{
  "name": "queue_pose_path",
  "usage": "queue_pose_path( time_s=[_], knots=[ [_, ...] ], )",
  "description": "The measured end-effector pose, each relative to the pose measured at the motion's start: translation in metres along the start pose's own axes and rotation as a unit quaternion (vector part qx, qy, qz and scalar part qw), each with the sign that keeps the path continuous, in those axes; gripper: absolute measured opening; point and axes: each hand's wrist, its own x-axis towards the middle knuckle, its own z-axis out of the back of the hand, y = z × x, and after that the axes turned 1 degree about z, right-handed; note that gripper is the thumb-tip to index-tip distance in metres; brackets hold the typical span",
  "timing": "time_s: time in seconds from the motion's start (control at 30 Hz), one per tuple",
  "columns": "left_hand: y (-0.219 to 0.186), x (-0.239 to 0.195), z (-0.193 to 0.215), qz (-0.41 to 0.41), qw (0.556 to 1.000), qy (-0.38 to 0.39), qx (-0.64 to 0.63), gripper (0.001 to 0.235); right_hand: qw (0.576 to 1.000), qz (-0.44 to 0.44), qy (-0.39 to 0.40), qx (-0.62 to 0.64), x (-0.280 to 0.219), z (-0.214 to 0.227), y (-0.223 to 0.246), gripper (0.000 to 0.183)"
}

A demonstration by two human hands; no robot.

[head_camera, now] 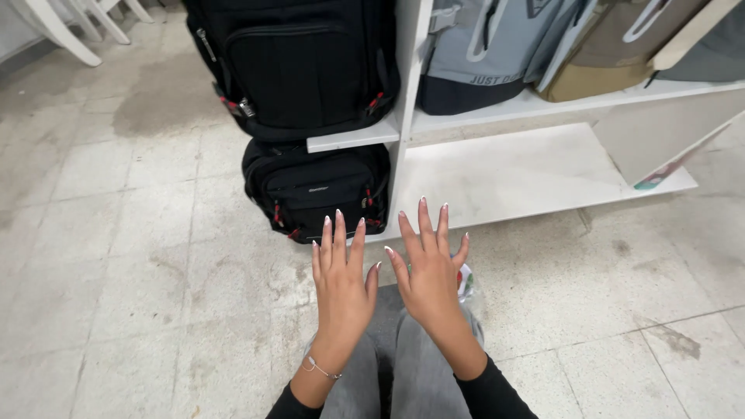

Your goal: The person removes a black backpack from a plastic bag, opens several compartments by hand, and then places the backpack back into the plastic bag.

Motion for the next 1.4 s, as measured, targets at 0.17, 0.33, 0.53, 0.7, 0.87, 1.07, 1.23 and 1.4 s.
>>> queue_pose_path(
  time_s=[0.17, 0.33, 0.53, 0.7, 0.87, 1.07, 1.23, 1.4],
  knots=[
    [0.027, 0.061, -0.126, -0.011, 0.993, 0.111, 0.034, 0.089, 0.991, -0.089, 0.043, -0.089, 0.028, -0.023, -0.048, 0.054],
    [-0.066, 0.092, -0.131, -0.074, 0.987, 0.139, 0.02, 0.081, 0.97, -0.184, 0.098, -0.123, 0.014, 0.035, -0.059, 0.047],
    [-0.147, 0.091, 0.032, -0.032, 0.976, 0.195, -0.089, 0.09, 0.951, -0.253, 0.094, -0.154, 0.016, 0.153, -0.027, 0.054],
    [-0.154, 0.051, 0.126, -0.062, 0.966, 0.248, 0.038, 0.103, 0.951, -0.207, 0.16, -0.166, 0.008, 0.223, 0.032, 0.069],
    [-0.189, 0.03, 0.212, -0.041, 0.947, 0.316, 0.035, 0.103, 0.92, -0.22, 0.28, -0.163, -0.012, 0.285, 0.102, 0.069],
    [-0.233, -0.003, 0.32, -0.086, 0.961, 0.259, 0.047, 0.095, 0.908, -0.231, 0.321, -0.137, -0.061, 0.35, 0.185, 0.064],
    [-0.239, -0.059, 0.407, -0.108, 0.962, 0.24, 0.077, 0.098, 0.923, -0.232, 0.278, -0.131, -0.131, 0.391, 0.262, 0.069],
    [-0.238, -0.149, 0.494, -0.066, 0.954, 0.288, 0.037, 0.091, 0.934, -0.212, 0.263, -0.114, -0.224, 0.422, 0.338, 0.076]
  ],
)
